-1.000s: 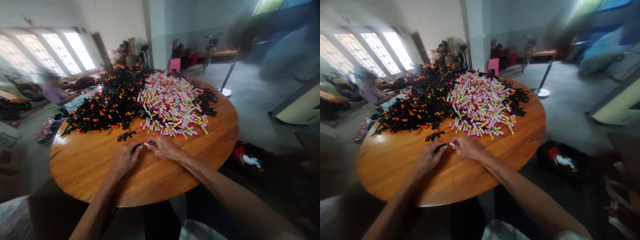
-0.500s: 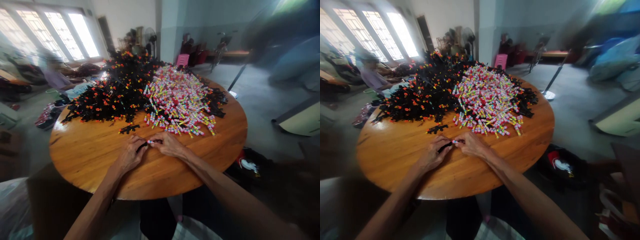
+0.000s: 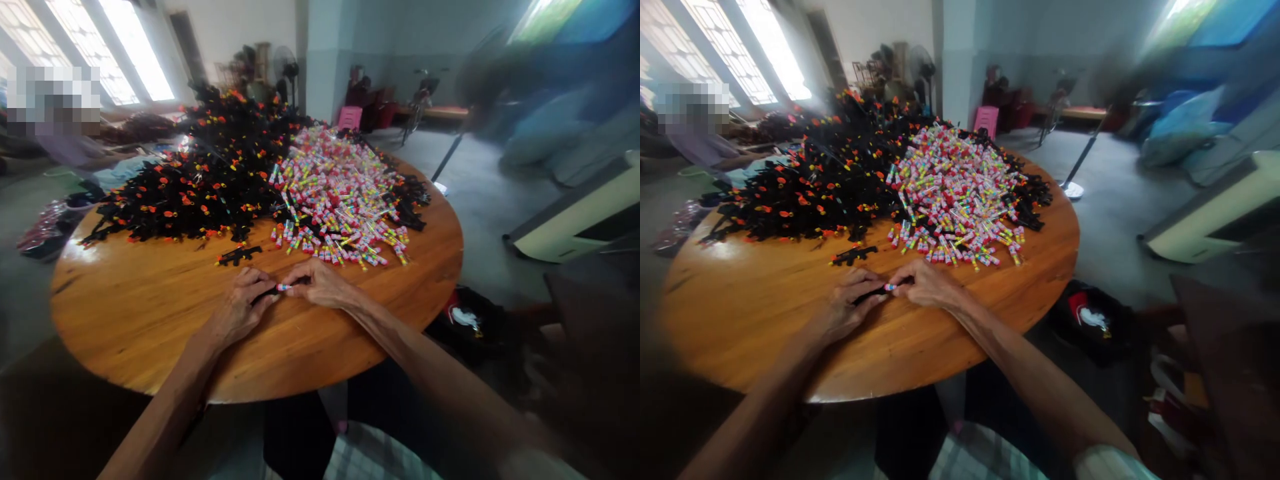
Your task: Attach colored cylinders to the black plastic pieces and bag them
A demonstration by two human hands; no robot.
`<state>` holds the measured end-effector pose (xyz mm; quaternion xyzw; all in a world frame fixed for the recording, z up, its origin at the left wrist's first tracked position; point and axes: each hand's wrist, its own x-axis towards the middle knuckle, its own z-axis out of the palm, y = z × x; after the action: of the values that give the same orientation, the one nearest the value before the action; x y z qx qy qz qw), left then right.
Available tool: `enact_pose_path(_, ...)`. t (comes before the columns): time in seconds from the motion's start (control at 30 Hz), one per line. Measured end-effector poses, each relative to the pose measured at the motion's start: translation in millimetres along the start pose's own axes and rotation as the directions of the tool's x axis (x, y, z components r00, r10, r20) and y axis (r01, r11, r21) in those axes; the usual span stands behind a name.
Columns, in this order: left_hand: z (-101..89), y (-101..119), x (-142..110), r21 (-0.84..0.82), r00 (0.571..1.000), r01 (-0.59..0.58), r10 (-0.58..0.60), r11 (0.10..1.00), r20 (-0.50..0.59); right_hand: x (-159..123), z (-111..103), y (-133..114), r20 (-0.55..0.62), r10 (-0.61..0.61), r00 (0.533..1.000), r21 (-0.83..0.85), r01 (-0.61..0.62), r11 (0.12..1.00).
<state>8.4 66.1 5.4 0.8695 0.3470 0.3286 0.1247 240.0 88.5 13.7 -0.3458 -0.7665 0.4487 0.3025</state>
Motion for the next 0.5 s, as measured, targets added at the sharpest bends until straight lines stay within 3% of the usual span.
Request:
enact_pose_path(0.17, -4.6, 2, -1, 0.001, 1.000, -0.014, 0.014, 1.000, 0.010, -1, -3, -7, 0.026, 0.002, 1.000, -0.063, -0.001, 0.998)
enact_pose_path(0.4, -13.1, 28, -1, 0.205, 0.995, 0.039, -0.057, 0.978, 0.083, -4, 2, -9, -0.003, -0.004, 1.000, -0.007, 0.004, 1.000)
enact_pose_path(0.5, -33.8, 40, -21, 0.338, 0.987, 0.153, -0.162, 0.928, -0.003, 0, 5, -18, 0.048, -0.001, 0.999, 0.011, 0.000, 1.000)
